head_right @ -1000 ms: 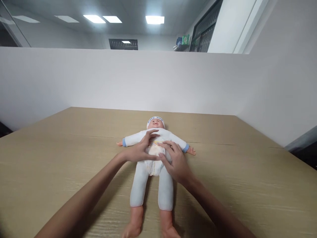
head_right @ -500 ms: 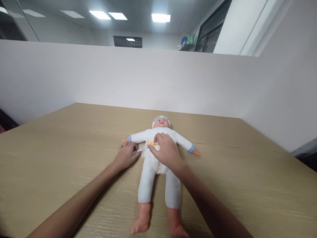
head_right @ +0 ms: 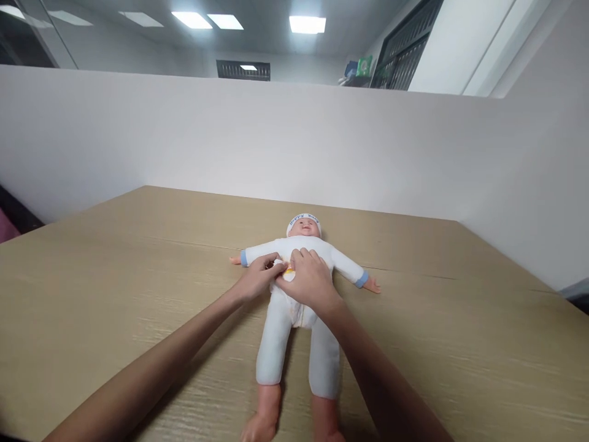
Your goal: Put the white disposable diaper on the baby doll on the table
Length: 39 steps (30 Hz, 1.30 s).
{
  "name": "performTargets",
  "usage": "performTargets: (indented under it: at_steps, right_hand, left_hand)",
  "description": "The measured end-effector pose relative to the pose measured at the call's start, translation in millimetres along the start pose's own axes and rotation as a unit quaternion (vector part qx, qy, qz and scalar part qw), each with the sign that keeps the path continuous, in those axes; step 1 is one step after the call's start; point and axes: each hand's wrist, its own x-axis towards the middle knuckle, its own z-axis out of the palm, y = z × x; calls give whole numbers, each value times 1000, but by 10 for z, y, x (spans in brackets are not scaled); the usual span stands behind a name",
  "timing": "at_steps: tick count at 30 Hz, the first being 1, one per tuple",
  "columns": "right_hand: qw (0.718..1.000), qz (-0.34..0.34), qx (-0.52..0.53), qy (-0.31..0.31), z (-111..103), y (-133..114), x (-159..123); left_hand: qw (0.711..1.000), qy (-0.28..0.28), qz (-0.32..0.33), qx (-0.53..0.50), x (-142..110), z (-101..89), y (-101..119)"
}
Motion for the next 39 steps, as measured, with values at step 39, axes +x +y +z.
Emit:
performTargets:
  at_steps: [39]
  right_hand:
    - [993,27,114,-12,-54,305,-1267]
  left_hand:
    - [943,7,83,321,-850,379,100]
